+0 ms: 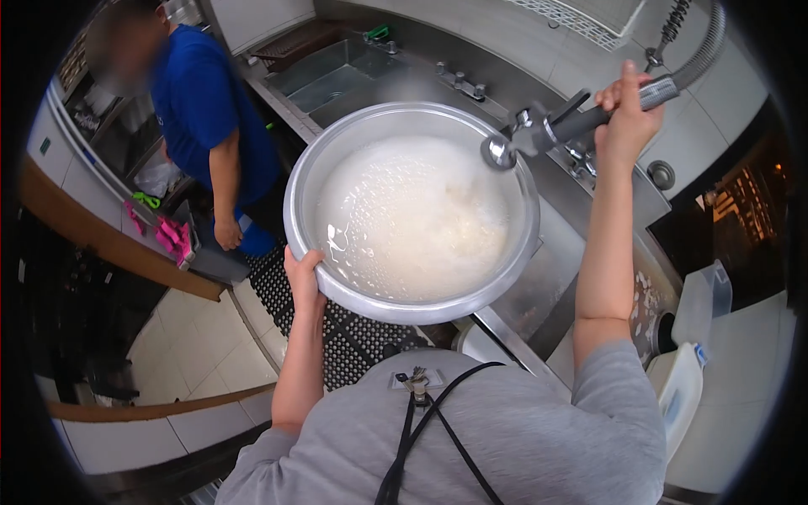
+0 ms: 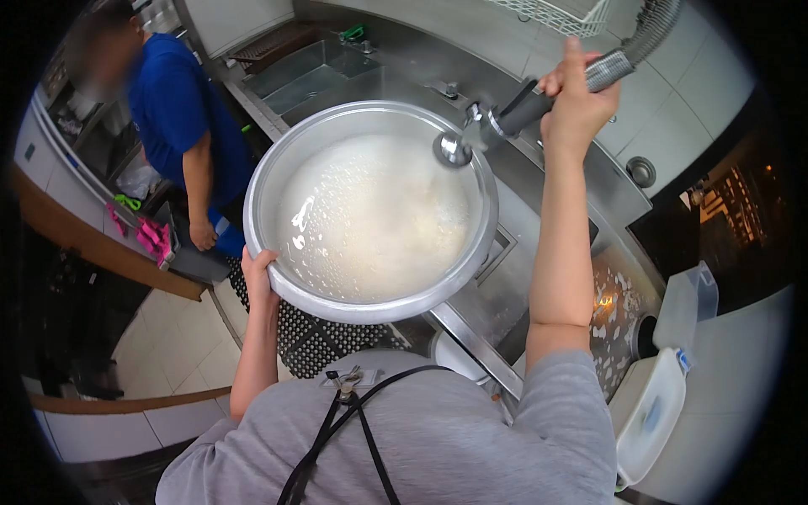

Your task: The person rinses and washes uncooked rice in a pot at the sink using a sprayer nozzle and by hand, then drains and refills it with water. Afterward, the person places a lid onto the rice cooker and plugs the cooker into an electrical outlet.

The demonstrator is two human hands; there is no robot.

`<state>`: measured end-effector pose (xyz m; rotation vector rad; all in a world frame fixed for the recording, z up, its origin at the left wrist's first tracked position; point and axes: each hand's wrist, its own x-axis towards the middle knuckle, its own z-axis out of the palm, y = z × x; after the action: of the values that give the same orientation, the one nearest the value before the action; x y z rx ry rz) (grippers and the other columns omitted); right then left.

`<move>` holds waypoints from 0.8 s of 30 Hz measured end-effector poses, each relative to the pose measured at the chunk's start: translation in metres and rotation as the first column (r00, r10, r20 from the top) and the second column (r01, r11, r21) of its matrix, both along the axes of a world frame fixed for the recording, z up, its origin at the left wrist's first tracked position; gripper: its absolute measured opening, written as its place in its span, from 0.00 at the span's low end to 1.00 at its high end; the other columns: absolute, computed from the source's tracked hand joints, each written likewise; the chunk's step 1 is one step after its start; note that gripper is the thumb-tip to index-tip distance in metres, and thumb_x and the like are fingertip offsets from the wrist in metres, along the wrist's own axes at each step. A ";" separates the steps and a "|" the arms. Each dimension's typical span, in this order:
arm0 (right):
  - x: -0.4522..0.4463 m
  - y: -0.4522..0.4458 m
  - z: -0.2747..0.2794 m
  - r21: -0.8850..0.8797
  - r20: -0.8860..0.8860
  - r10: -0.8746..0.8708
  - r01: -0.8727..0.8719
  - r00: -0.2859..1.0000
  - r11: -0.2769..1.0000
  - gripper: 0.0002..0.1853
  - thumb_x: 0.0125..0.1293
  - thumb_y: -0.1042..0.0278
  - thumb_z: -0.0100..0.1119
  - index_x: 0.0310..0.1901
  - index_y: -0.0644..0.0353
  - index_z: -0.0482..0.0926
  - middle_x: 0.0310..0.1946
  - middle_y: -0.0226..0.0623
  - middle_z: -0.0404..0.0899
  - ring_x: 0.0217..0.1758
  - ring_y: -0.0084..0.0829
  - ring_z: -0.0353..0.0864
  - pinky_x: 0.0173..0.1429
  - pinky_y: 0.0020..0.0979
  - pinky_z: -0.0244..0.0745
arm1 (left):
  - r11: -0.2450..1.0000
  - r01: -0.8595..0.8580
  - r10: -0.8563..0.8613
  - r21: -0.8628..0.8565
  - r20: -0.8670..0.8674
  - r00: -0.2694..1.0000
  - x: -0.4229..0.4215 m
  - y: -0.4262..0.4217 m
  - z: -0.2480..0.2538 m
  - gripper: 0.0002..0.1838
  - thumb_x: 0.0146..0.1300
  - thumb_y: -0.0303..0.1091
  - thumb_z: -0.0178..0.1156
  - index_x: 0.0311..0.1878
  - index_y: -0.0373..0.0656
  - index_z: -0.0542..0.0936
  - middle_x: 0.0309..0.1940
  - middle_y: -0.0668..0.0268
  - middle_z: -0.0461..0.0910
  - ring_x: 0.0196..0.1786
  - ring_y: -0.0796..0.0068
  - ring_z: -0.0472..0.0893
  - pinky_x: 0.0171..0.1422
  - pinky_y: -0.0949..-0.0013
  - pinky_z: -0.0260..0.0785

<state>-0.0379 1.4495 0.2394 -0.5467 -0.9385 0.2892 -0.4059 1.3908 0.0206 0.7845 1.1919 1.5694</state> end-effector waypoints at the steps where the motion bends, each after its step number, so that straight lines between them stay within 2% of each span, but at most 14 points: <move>1: 0.009 0.001 0.004 0.080 0.024 -0.072 0.070 0.997 0.994 0.11 0.58 0.73 0.58 0.27 0.59 0.64 0.11 0.28 0.63 0.11 0.19 0.61 0.18 0.22 0.61 | 1.000 -0.011 0.011 0.005 0.012 1.000 0.000 0.001 -0.001 0.23 0.42 0.22 0.51 0.48 0.32 0.65 0.39 0.58 0.72 0.39 0.69 0.74 0.45 0.69 0.67; 3: 0.029 0.006 0.003 0.181 0.065 -0.190 0.176 0.980 0.968 0.09 0.58 0.73 0.58 0.28 0.59 0.65 0.11 0.29 0.64 0.13 0.18 0.64 0.19 0.22 0.63 | 0.999 -0.040 0.040 0.019 -0.027 0.999 0.001 -0.001 -0.003 0.23 0.44 0.23 0.50 0.48 0.32 0.66 0.38 0.59 0.72 0.38 0.69 0.73 0.43 0.70 0.67; 4: 0.037 0.011 -0.003 0.179 0.060 -0.220 0.207 0.974 0.962 0.09 0.58 0.73 0.58 0.28 0.59 0.65 0.11 0.29 0.64 0.13 0.18 0.64 0.19 0.22 0.63 | 1.000 -0.008 0.009 0.019 -0.032 0.999 0.002 -0.003 -0.003 0.23 0.44 0.23 0.50 0.48 0.32 0.66 0.38 0.59 0.72 0.38 0.69 0.73 0.43 0.70 0.67; 6: 0.057 0.018 -0.020 0.103 0.194 -0.423 0.411 0.885 0.906 0.09 0.57 0.72 0.59 0.29 0.59 0.67 0.14 0.29 0.67 0.14 0.17 0.66 0.19 0.23 0.64 | 0.999 -0.033 0.033 0.005 0.008 0.999 0.005 -0.004 0.001 0.23 0.45 0.24 0.50 0.49 0.33 0.66 0.39 0.58 0.72 0.40 0.68 0.74 0.46 0.69 0.68; 8: 0.069 0.023 -0.040 -0.040 0.247 -0.425 0.448 0.871 0.893 0.10 0.56 0.69 0.61 0.32 0.61 0.69 0.17 0.29 0.70 0.14 0.16 0.66 0.19 0.22 0.63 | 1.000 0.008 -0.008 0.004 0.006 1.000 0.000 -0.002 -0.004 0.24 0.45 0.24 0.50 0.51 0.34 0.65 0.41 0.58 0.72 0.41 0.66 0.74 0.47 0.68 0.68; 12: 0.091 0.027 -0.062 -0.214 0.300 -0.360 0.430 0.883 0.877 0.18 0.54 0.61 0.64 0.40 0.64 0.72 0.20 0.30 0.73 0.15 0.18 0.67 0.19 0.21 0.65 | 1.000 -0.002 0.001 -0.024 -0.028 1.000 0.001 -0.003 -0.004 0.24 0.45 0.25 0.50 0.51 0.34 0.66 0.42 0.57 0.72 0.44 0.65 0.73 0.49 0.67 0.67; 14: 0.101 0.026 -0.067 -0.384 0.369 -0.219 0.362 0.903 0.849 0.24 0.53 0.52 0.64 0.43 0.63 0.71 0.25 0.33 0.75 0.16 0.19 0.70 0.22 0.22 0.68 | 0.999 0.014 -0.015 -0.031 -0.027 1.000 0.003 -0.004 -0.001 0.26 0.45 0.25 0.50 0.53 0.35 0.65 0.44 0.57 0.71 0.45 0.65 0.73 0.50 0.66 0.66; 16: 0.105 0.020 -0.073 -0.438 0.376 -0.009 0.186 0.927 0.880 0.28 0.56 0.46 0.59 0.46 0.64 0.69 0.30 0.35 0.75 0.25 0.20 0.74 0.32 0.23 0.71 | 0.999 0.033 -0.035 -0.023 -0.076 0.996 -0.008 0.000 -0.014 0.28 0.44 0.27 0.51 0.54 0.36 0.65 0.45 0.57 0.71 0.45 0.64 0.72 0.50 0.65 0.66; 17: 0.115 0.018 -0.082 -0.402 0.341 0.181 -0.031 0.923 0.915 0.28 0.58 0.45 0.56 0.48 0.63 0.68 0.32 0.35 0.75 0.30 0.21 0.75 0.38 0.24 0.70 | 0.999 0.026 -0.029 -0.030 -0.093 0.995 -0.004 0.000 -0.013 0.26 0.44 0.29 0.51 0.52 0.36 0.66 0.43 0.58 0.71 0.44 0.64 0.72 0.49 0.65 0.66; 18: 0.128 0.017 -0.098 -0.360 0.313 0.370 -0.251 0.875 0.899 0.29 0.60 0.44 0.52 0.50 0.63 0.67 0.33 0.35 0.75 0.36 0.22 0.75 0.45 0.25 0.69 | 0.999 0.016 -0.021 -0.041 -0.115 0.993 -0.001 -0.002 -0.008 0.25 0.44 0.31 0.51 0.50 0.36 0.67 0.41 0.58 0.71 0.43 0.64 0.72 0.49 0.66 0.66; 20: 0.159 0.023 -0.139 -0.431 0.153 0.404 -0.307 0.902 0.849 0.23 0.64 0.50 0.49 0.48 0.63 0.70 0.35 0.36 0.76 0.44 0.24 0.73 0.51 0.27 0.66 | 0.999 0.017 -0.022 -0.047 -0.107 0.994 -0.003 -0.002 -0.010 0.24 0.44 0.32 0.51 0.49 0.38 0.67 0.40 0.59 0.71 0.44 0.64 0.72 0.48 0.65 0.66; 22: 0.221 0.057 -0.225 -0.650 0.302 0.147 0.091 0.942 0.754 0.23 0.63 0.50 0.50 0.52 0.58 0.71 0.42 0.33 0.75 0.47 0.25 0.73 0.51 0.27 0.66 | 0.998 0.013 -0.020 -0.064 -0.108 0.994 0.000 -0.003 -0.009 0.24 0.44 0.33 0.51 0.50 0.39 0.67 0.40 0.59 0.70 0.44 0.64 0.71 0.48 0.65 0.65; 24: 0.289 0.081 -0.316 -0.712 0.518 -0.027 0.448 0.855 0.540 0.21 0.62 0.53 0.51 0.50 0.59 0.73 0.46 0.37 0.74 0.48 0.31 0.74 0.53 0.29 0.67 | 0.995 -0.017 0.003 -0.096 -0.136 0.991 -0.005 -0.003 -0.012 0.26 0.43 0.36 0.52 0.49 0.40 0.67 0.40 0.59 0.70 0.44 0.63 0.71 0.47 0.64 0.66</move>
<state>0.2511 1.5307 -0.0766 -1.6855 -1.1341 0.3411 -0.4112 1.3880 0.0083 0.8336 1.3620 1.4735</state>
